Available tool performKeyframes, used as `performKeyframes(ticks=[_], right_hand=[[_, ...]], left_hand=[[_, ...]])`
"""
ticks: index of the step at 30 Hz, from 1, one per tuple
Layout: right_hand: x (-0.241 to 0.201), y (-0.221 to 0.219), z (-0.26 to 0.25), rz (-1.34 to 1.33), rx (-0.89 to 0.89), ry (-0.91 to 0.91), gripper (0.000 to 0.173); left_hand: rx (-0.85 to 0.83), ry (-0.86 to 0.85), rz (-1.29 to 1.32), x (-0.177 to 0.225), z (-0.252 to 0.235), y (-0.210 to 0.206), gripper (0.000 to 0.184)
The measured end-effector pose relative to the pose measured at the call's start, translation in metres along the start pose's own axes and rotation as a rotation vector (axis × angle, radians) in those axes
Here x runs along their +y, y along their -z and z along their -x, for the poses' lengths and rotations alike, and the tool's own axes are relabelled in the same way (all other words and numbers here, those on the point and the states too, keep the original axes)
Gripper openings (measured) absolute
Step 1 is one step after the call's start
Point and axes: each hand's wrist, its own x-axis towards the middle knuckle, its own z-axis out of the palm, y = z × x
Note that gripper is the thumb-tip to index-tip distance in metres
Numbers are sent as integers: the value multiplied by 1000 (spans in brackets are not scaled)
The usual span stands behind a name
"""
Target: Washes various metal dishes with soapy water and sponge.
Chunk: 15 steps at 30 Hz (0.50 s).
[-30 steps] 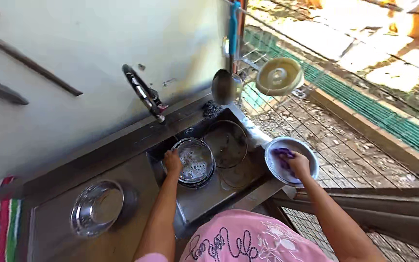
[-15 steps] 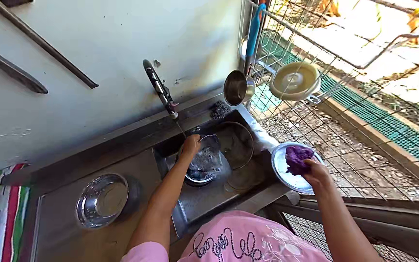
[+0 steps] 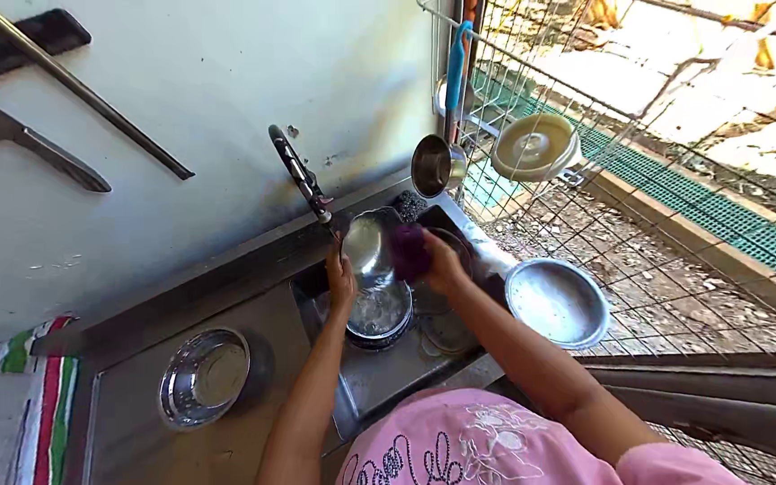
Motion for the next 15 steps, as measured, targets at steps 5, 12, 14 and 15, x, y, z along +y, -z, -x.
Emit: performKeyframes(ticks=[5, 12, 14, 15], right_hand=[[85, -27, -8, 843, -377, 345, 40], [72, 34, -29, 1677, -456, 295, 64], [86, 26, -20, 1473, -478, 356, 57], [91, 27, -11, 1363, -532, 364, 53]], left_hand=[[167, 437, 559, 20, 40, -27, 51], [28, 751, 664, 25, 87, -42, 55], [-48, 689, 706, 29, 90, -61, 58], [-31, 658, 687, 27, 86, -65, 58]])
